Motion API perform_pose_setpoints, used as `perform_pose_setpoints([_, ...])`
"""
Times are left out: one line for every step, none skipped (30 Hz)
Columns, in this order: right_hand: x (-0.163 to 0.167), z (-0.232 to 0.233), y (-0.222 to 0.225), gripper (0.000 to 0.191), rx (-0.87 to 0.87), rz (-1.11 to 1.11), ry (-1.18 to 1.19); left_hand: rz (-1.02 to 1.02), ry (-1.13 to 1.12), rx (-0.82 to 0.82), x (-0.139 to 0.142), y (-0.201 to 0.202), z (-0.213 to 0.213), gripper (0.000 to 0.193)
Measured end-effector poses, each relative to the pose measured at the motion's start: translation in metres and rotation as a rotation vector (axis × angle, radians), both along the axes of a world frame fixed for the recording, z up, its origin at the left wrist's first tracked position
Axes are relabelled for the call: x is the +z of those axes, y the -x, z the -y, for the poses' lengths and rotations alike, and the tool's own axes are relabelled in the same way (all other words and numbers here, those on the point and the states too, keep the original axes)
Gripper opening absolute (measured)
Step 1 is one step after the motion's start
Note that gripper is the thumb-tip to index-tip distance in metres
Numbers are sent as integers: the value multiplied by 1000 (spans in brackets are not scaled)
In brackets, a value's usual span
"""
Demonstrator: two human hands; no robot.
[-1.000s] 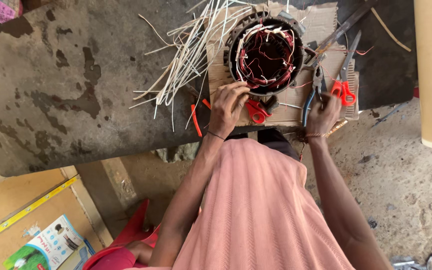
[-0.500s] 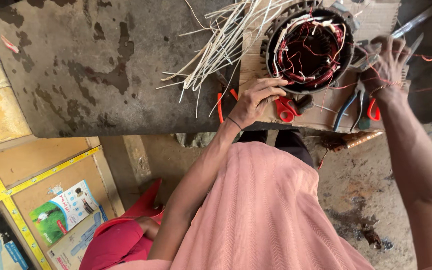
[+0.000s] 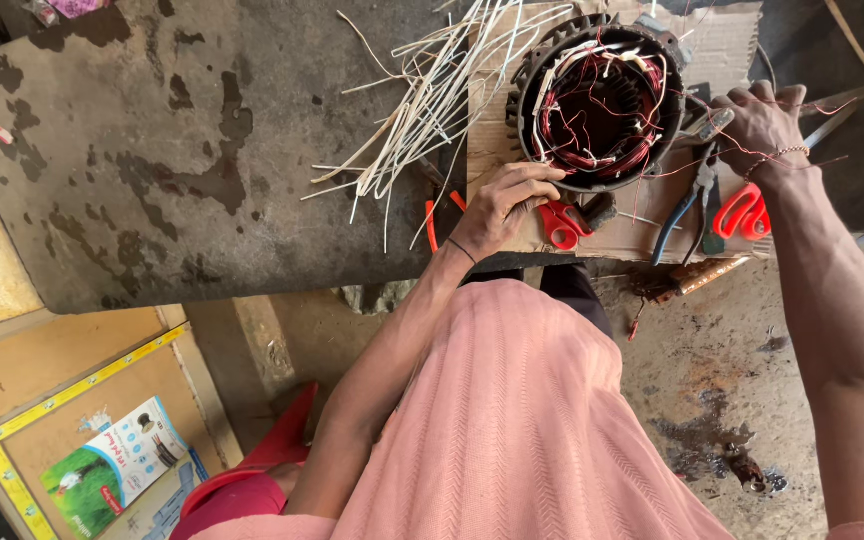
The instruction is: The person works on a disassembled motor stator, using pliers and scissors to strip, cut, and arrange copper wires. They repeatedly insert and adjust white insulating strips into the stator slots while manipulating the copper windings.
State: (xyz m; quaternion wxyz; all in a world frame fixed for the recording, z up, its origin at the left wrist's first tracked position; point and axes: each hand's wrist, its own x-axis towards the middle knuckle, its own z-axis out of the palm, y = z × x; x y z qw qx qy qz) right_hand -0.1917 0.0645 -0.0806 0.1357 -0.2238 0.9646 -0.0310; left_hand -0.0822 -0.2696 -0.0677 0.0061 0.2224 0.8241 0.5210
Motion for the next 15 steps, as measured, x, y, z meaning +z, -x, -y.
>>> perform_pose_setpoints([1, -2, 2, 28, 6, -10, 14, -5, 3, 9, 1, 0, 0, 24])
perform_pose_setpoints([1, -5, 3, 29, 12, -18, 29, -7, -6, 10, 1, 0, 0, 25])
perform_pose_setpoints([2, -11, 3, 19, -11, -50, 15, -6, -17, 9, 2, 0, 0, 25])
perform_pose_setpoints([4, -18, 2, 10, -35, -80, -1, -2, -29, 5, 3, 0, 1, 26])
perform_pose_setpoints([5, -23, -1, 5, -60, -116, -6, 6, -35, 9, 4, 0, 1, 24])
perform_pose_setpoints([7, -27, -5, 3, -85, -151, -10, 13, -44, 7, 4, 1, 0, 23])
perform_pose_setpoints([9, -36, -11, 3, -110, -193, -7, 17, -57, 3, 5, 1, 0, 21])
perform_pose_setpoints([13, -46, -19, 2, -148, -233, 14, 16, -66, 10, 6, 2, -1, 20])
perform_pose_setpoints([18, -55, -27, 6, -186, -273, 36, 16, -74, 15, 6, 3, -2, 19])
perform_pose_setpoints([26, -62, -35, 6, -226, -324, 72, 17, -81, 19, 6, 3, -2, 18])
perform_pose_setpoints([34, -67, -46, 7, -259, -370, 107, 16, -90, 24, 6, 4, -2, 18])
perform_pose_setpoints([45, -71, -56, 7, -318, -406, 184, 15, -100, 32, 6, 4, -2, 17])
perform_pose_setpoints([58, -75, -67, 8, -378, -425, 269, 19, -110, 41, 6, 5, -2, 17])
perform_pose_setpoints([71, -77, -78, 8, -434, -439, 360, 19, -121, 23, 5, 4, 0, 17])
perform_pose_setpoints([85, -79, -90, 9, -495, -431, 463, 16, -128, 7, 5, 4, 1, 17])
